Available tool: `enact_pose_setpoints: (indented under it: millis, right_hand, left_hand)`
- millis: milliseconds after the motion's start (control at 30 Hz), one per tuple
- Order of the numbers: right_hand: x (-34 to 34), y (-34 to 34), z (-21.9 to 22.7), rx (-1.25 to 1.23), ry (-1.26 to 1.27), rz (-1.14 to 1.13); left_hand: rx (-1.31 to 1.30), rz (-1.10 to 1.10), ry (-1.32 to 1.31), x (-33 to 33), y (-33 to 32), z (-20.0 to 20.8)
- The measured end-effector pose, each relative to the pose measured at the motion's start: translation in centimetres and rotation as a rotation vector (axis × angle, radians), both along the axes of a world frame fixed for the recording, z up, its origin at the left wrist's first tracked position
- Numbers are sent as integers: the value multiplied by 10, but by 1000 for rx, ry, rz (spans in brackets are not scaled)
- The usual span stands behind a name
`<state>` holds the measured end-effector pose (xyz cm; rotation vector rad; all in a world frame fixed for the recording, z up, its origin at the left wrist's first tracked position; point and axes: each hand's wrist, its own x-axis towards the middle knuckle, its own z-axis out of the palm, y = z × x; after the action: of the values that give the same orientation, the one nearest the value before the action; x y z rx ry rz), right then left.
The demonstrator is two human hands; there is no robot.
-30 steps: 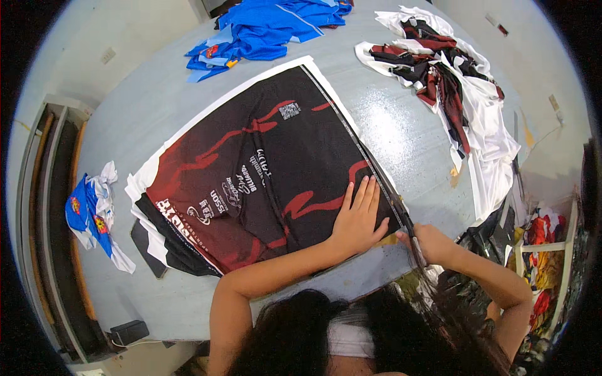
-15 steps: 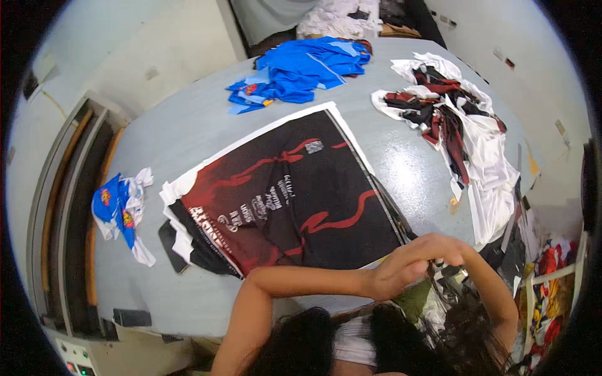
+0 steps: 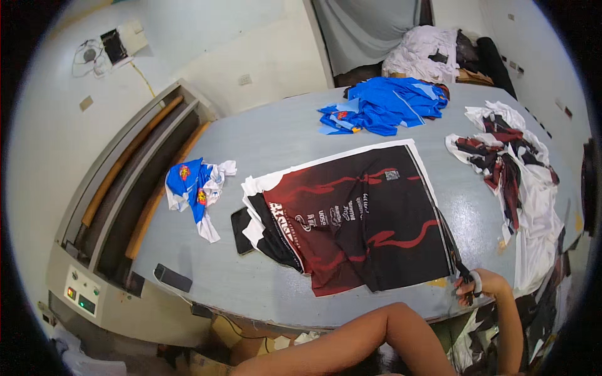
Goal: Cutting jersey fabric pieces along printed outlines using large scissors on a workshop table.
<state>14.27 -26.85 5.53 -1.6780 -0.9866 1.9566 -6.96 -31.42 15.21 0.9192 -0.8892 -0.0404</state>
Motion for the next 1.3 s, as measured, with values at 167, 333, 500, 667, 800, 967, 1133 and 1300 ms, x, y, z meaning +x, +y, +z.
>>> enact_pose_setpoints:
  millis: [167, 333, 500, 667, 800, 967, 1133, 1300]
  right_hand:
    - [-5, -5, 5, 57, 12, -28]
    - [-7, -13, 2, 152, -80, -12]
    - [-9, -38, -11, 156, -21, -193]
    - [-3, -59, -15, 148, -4, -165]
    - [0, -59, -14, 129, 48, -149]
    - [-1, -56, -12, 102, 62, -177]
    - [0, -54, -8, 94, 68, -156]
    - [-1, -56, -8, 99, 106, -178]
  left_hand:
    - [57, -85, 22, -4, -21, -9]
    - [85, -140, 6, -3, -34, -10]
    - [68, -224, -42, -2, -38, -13]
    - [58, -290, -4, -14, -20, -26]
    - [50, -259, 101, -26, 9, -44]
    - [26, -183, 345, -33, 40, -76]
    - [270, 85, 423, -28, 77, -96]
    - [585, 557, 405, -18, 133, -103]
